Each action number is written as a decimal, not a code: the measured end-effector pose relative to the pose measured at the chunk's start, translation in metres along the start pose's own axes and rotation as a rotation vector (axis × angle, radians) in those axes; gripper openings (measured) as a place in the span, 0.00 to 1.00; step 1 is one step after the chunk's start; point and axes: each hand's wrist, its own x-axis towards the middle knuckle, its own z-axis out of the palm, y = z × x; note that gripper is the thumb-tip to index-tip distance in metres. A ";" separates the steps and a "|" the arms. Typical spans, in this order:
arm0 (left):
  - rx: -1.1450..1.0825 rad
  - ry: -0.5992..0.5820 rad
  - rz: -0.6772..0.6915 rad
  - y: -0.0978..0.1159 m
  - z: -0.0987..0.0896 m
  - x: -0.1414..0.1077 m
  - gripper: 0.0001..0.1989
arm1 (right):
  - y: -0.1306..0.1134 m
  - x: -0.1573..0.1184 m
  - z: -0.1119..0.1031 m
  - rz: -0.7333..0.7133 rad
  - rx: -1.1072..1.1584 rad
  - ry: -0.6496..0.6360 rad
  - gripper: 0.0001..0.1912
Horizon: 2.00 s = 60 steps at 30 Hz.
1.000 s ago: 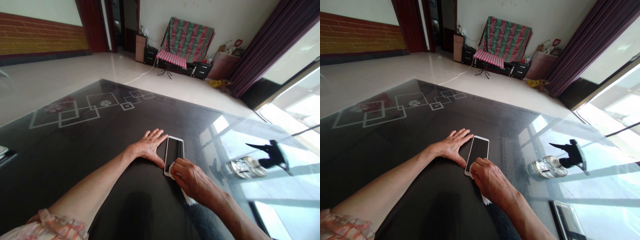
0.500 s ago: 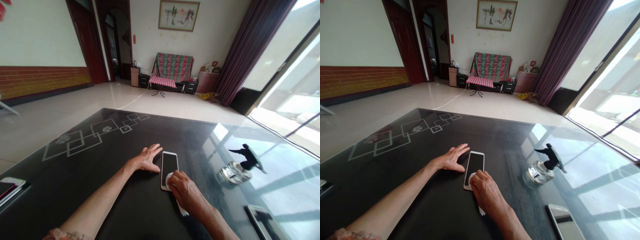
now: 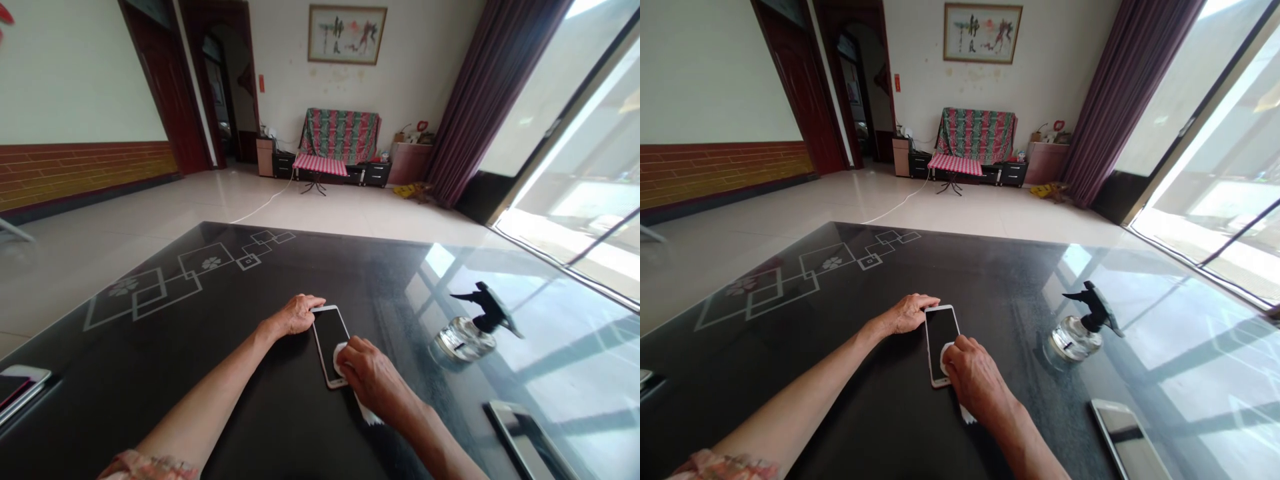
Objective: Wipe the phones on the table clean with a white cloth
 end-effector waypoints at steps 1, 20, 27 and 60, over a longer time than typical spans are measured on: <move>0.013 0.011 -0.024 -0.001 -0.001 -0.009 0.27 | 0.001 0.000 -0.001 0.009 -0.018 -0.002 0.09; 0.012 -0.109 0.047 -0.015 0.005 -0.049 0.50 | 0.011 0.002 0.003 0.073 0.018 0.031 0.09; -0.090 0.013 0.063 -0.017 0.005 -0.050 0.55 | 0.012 0.015 0.010 0.117 0.032 0.068 0.13; -0.274 0.005 0.034 -0.020 0.010 -0.049 0.67 | 0.014 0.010 0.010 0.028 0.082 0.023 0.15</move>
